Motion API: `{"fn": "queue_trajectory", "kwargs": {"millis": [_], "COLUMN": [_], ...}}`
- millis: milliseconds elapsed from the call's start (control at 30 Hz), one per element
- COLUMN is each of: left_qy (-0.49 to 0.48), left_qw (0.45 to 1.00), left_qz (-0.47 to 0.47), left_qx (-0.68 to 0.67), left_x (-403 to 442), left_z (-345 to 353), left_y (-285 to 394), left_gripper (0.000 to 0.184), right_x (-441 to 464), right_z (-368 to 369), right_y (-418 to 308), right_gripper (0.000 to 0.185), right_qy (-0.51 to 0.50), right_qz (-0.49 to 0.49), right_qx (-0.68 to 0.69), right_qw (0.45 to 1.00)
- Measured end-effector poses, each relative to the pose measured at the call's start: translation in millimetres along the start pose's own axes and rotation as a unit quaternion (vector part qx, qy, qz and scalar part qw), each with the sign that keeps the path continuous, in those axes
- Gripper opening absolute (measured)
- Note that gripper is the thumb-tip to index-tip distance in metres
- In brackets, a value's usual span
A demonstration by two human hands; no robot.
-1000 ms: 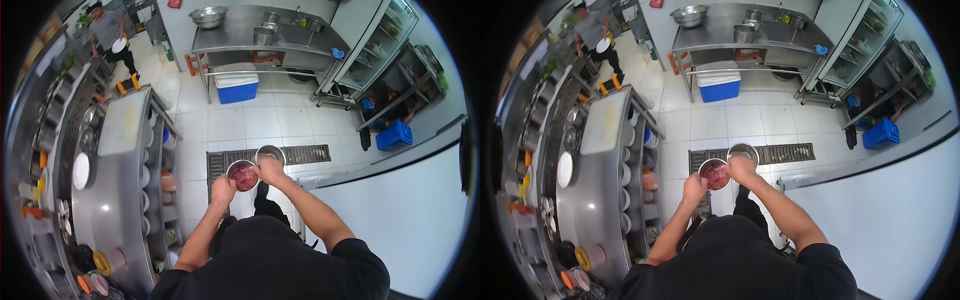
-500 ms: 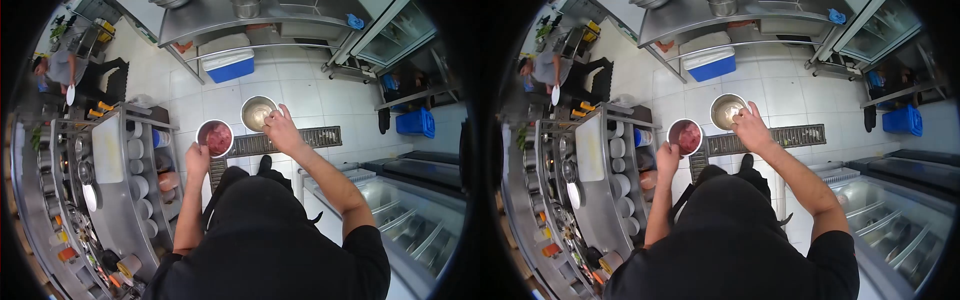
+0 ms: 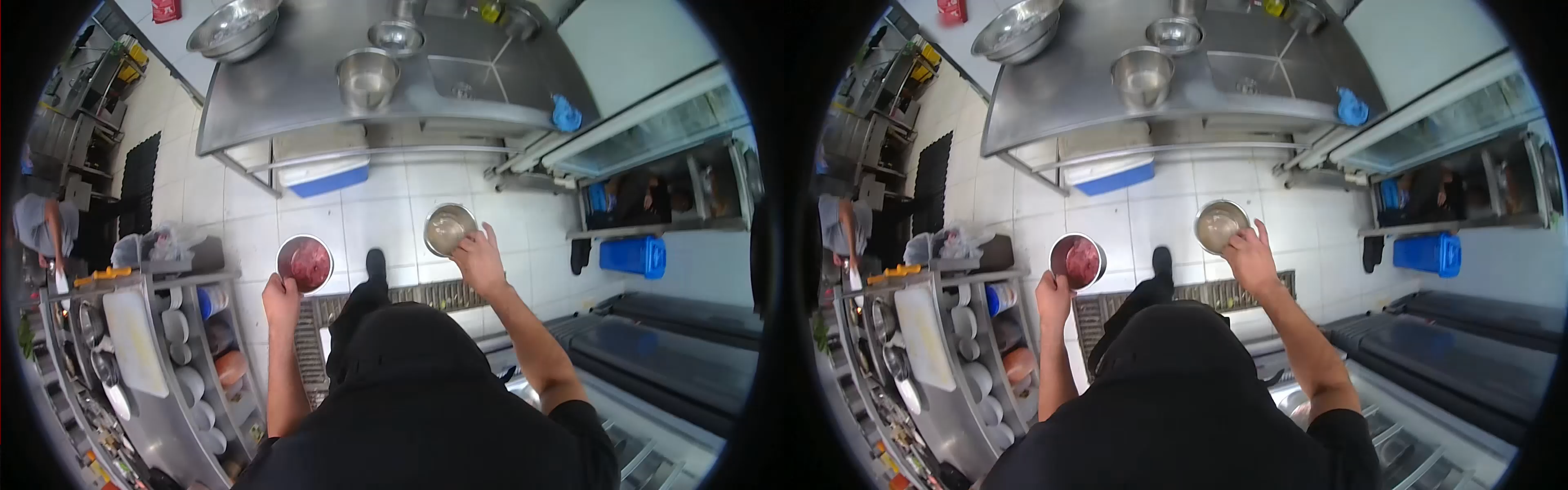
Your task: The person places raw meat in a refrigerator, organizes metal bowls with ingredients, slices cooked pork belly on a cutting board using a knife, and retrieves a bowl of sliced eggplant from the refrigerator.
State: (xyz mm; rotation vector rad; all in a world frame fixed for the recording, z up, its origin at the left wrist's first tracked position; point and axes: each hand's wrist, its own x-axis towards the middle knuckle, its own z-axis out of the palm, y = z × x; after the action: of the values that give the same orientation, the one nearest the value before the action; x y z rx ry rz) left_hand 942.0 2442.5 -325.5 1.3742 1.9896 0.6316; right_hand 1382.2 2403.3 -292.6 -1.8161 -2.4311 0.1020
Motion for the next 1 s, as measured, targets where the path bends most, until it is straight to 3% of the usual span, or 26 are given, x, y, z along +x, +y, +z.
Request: {"fn": "queue_trajectory", "kwargs": {"millis": [133,233,333,433,533,600,633,767,867,1000], "left_qy": [-0.019,0.002,0.024,0.042,0.084,0.108,0.130,0.222,0.261,0.230], "left_qw": [0.999,0.999,0.999,0.999,0.991,0.982,0.974,0.930,0.905,0.900], "left_qz": [0.013,0.042,0.037,-0.005,-0.071,-0.144,-0.169,-0.292,-0.310,-0.362], "left_qx": [-0.036,0.009,-0.032,0.031,0.069,0.062,0.082,-0.030,-0.134,-0.079], "left_x": [66,108,132,139,134,124,119,88,66,51], "left_z": [29,35,43,45,71,88,97,125,181,204], "left_y": [51,81,102,143,140,149,159,240,234,292], "left_gripper": [0.028,0.028,0.027,0.029,0.030,0.031,0.031,0.032,0.031,0.034], "right_x": [64,123,188,265,340,402,425,485,505,511], "right_z": [-16,-44,-62,-59,-6,36,59,106,166,247], "right_y": [82,142,203,267,348,391,411,427,459,492], "right_gripper": [0.010,0.008,0.011,0.013,0.026,0.034,0.034,0.031,0.031,0.035], "right_qy": [0.004,0.056,0.099,0.081,0.026,-0.089,-0.085,-0.203,-0.227,-0.253], "right_qz": [0.054,0.083,0.101,0.097,0.105,0.144,0.094,0.100,0.072,0.019], "right_qx": [-0.097,-0.100,-0.107,-0.099,-0.166,-0.161,-0.162,-0.132,-0.133,-0.099], "right_qw": [0.994,0.990,0.984,0.987,0.980,0.972,0.979,0.965,0.962,0.962]}}
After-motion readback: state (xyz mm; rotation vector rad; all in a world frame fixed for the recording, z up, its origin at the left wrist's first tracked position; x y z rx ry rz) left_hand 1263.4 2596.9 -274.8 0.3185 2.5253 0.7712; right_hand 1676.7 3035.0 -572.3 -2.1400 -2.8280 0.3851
